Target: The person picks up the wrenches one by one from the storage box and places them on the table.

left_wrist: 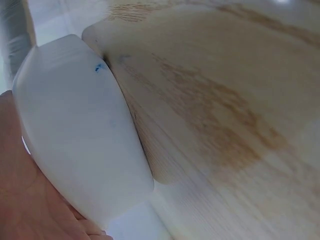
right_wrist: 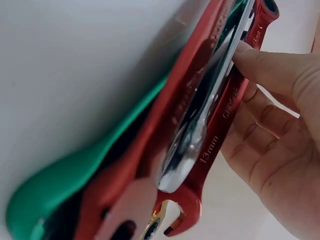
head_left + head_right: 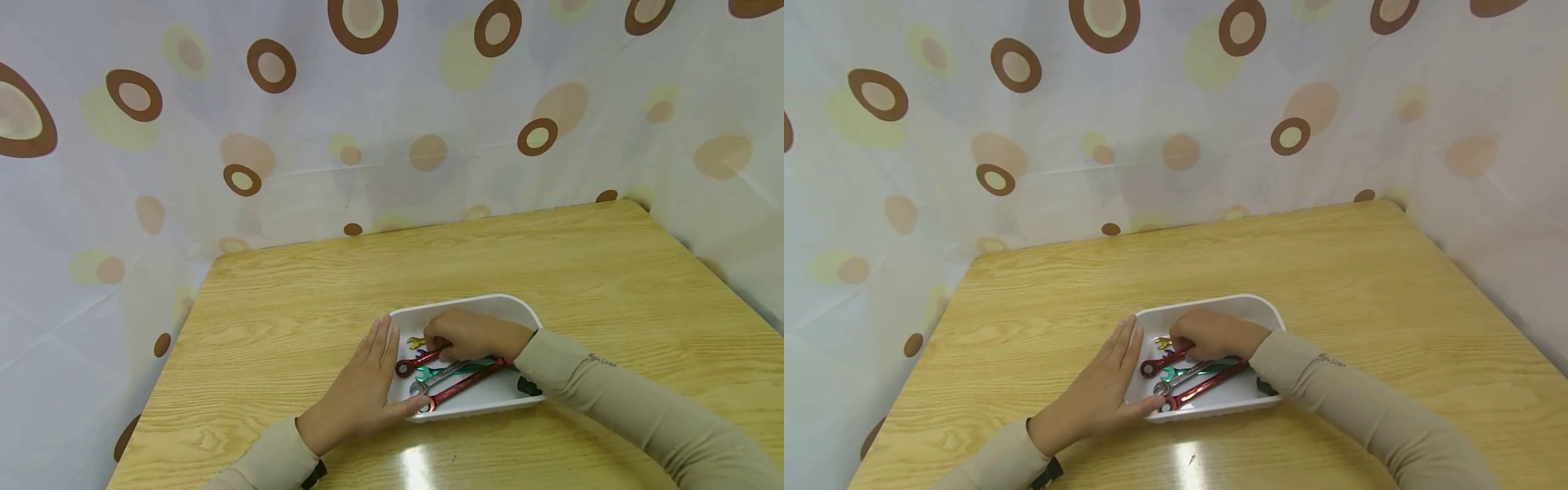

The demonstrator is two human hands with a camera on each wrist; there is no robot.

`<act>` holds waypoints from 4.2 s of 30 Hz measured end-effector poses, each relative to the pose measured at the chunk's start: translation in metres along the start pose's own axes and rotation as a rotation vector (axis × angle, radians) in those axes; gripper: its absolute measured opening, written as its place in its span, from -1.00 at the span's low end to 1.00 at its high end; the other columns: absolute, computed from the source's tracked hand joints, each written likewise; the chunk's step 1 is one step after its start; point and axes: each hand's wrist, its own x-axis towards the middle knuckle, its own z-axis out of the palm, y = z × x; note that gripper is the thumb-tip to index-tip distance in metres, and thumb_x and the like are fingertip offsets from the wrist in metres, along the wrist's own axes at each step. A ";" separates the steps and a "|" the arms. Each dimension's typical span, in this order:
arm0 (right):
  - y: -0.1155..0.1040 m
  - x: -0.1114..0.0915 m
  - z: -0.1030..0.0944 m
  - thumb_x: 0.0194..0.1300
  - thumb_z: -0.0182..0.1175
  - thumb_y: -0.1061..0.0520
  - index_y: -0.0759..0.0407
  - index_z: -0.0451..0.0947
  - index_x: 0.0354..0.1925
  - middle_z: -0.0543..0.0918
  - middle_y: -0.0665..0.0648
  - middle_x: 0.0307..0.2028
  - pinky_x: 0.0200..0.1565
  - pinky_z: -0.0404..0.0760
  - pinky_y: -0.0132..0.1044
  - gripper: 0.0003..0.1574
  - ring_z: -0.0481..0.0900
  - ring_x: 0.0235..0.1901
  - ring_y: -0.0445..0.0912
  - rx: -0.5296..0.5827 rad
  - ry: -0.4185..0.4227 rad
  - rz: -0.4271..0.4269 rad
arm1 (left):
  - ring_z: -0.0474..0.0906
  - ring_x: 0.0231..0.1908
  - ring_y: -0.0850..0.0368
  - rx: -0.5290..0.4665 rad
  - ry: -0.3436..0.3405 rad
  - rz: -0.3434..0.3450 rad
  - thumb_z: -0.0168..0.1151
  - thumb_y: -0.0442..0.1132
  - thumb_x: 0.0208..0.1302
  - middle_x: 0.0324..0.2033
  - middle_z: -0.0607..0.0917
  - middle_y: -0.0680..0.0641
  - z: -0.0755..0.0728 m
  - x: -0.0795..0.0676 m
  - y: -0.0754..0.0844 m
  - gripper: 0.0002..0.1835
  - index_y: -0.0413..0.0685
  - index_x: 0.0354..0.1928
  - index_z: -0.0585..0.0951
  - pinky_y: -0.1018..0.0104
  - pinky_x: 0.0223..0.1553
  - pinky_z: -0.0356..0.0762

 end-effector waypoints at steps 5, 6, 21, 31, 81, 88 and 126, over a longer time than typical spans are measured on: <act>0.001 -0.001 0.000 0.09 0.36 0.30 0.12 0.54 -0.40 0.46 -0.09 -0.51 -0.37 0.42 -0.40 -0.83 0.34 -0.47 -0.28 0.019 0.016 -0.052 | -0.32 0.48 -0.13 -0.002 -0.001 -0.003 -0.32 0.56 0.19 0.48 -0.27 -0.26 0.000 0.000 0.000 0.16 -0.31 0.48 -0.11 0.02 0.43 -0.07; 0.001 -0.001 0.000 0.10 0.35 0.30 0.12 0.53 -0.40 0.46 -0.09 -0.51 -0.37 0.41 -0.39 -0.83 0.33 -0.46 -0.28 0.018 0.019 -0.064 | -0.31 0.48 -0.14 0.000 0.001 -0.001 -0.32 0.56 0.19 0.48 -0.26 -0.27 0.000 0.000 0.000 0.17 -0.32 0.48 -0.11 0.02 0.42 -0.07; 0.004 0.002 -0.004 0.22 0.25 0.30 0.13 0.56 -0.36 0.51 -0.09 -0.45 -0.30 0.46 -0.37 -0.91 0.39 -0.42 -0.28 0.066 0.020 -0.058 | -0.28 0.47 -0.16 0.004 0.028 -0.001 -0.29 0.57 0.18 0.48 -0.21 -0.31 0.004 0.000 -0.001 0.18 -0.34 0.47 -0.08 0.00 0.42 -0.03; -0.001 -0.005 -0.025 0.24 0.24 0.30 0.14 0.57 -0.32 0.58 -0.09 -0.42 -0.30 0.51 -0.37 -0.92 0.45 -0.41 -0.28 0.115 0.074 -0.019 | -0.26 0.47 -0.18 0.003 0.038 0.007 -0.25 0.56 0.18 0.48 -0.24 -0.30 0.003 0.001 0.001 0.19 -0.36 0.47 -0.13 0.03 0.42 -0.07; 0.077 -0.166 -0.023 0.41 0.09 0.19 0.53 0.40 -0.04 0.52 0.17 -0.29 -0.25 0.68 -0.22 -0.64 0.59 -0.32 -0.13 0.684 0.373 0.679 | -0.23 0.47 -0.17 0.040 0.085 -0.036 -0.25 0.54 0.20 0.48 -0.20 -0.30 0.006 -0.003 0.005 0.18 -0.39 0.46 -0.08 0.07 0.43 -0.10; 0.079 -0.168 -0.013 0.37 0.13 0.18 0.50 0.43 -0.10 0.53 0.13 -0.34 -0.32 0.65 -0.29 -0.66 0.52 -0.37 -0.16 0.687 0.357 0.725 | -0.20 0.47 -0.18 0.039 0.107 -0.029 -0.22 0.53 0.21 0.48 -0.20 -0.30 0.008 -0.004 0.005 0.17 -0.40 0.46 -0.08 0.07 0.43 -0.08; 0.078 -0.167 -0.014 0.24 0.24 0.12 0.33 0.59 -0.46 0.58 0.06 -0.61 -0.59 0.51 -0.26 -0.73 0.53 -0.64 -0.13 0.188 0.274 0.801 | -0.30 0.48 -0.12 0.009 0.009 -0.037 -0.19 0.63 0.05 0.48 -0.24 -0.30 0.001 -0.004 0.003 0.30 -0.36 0.47 -0.15 0.05 0.43 -0.07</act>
